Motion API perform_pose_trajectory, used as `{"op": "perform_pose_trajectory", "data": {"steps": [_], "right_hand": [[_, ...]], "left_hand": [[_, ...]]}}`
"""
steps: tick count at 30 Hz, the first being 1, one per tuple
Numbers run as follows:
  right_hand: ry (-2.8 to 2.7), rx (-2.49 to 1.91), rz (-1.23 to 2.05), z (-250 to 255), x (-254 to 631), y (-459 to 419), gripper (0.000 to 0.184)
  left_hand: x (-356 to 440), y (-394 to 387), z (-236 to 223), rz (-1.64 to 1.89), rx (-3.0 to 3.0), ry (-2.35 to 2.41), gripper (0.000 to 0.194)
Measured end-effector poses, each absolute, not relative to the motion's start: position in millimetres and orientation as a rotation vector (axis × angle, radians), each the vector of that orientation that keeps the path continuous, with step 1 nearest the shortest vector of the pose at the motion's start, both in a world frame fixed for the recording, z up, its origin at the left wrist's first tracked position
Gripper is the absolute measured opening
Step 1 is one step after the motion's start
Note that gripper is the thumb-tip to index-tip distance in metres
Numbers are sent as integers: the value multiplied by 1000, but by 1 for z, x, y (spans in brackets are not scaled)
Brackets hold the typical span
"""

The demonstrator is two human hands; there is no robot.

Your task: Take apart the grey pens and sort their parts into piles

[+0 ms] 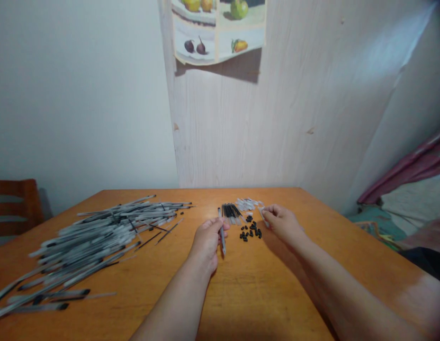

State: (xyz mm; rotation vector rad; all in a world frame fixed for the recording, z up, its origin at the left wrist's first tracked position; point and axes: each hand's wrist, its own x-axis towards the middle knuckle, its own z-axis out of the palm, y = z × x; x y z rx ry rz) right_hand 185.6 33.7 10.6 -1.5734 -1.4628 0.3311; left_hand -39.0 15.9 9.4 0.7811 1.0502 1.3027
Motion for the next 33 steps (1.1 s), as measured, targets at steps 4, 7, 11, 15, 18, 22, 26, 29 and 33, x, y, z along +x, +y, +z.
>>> {"op": "perform_pose_trajectory", "data": {"steps": [4,7,11,15,18,22,26,29,33], "right_hand": [[-1632,-1751,220,25,185,41,22],[-1703,-1869,152,29,186,53,18],[-1710,-1955,122,24,189,74,14],[-1716,-2041,117,18,189,94,12],[-1745,-2082,125,16,188,107,11],[-1785,-2130,130,11,184,120,13],[-1809,-2169,130,7,181,127,18],[-1816,-2188,127,6,180,128,20],[-1817,-2203,121,6,179,128,20]], "left_hand": [[-38,15,11,1296,773,1057,19],[-37,15,12,1303,753,1049,17],[-37,14,12,1315,721,1043,14],[-37,15,10,1320,724,1031,15],[-38,15,8,1312,751,1034,17],[-38,16,7,1306,772,1039,19],[-38,15,6,1300,764,1030,21],[-39,15,6,1299,765,1028,23],[-38,15,8,1300,761,1032,23]]}}
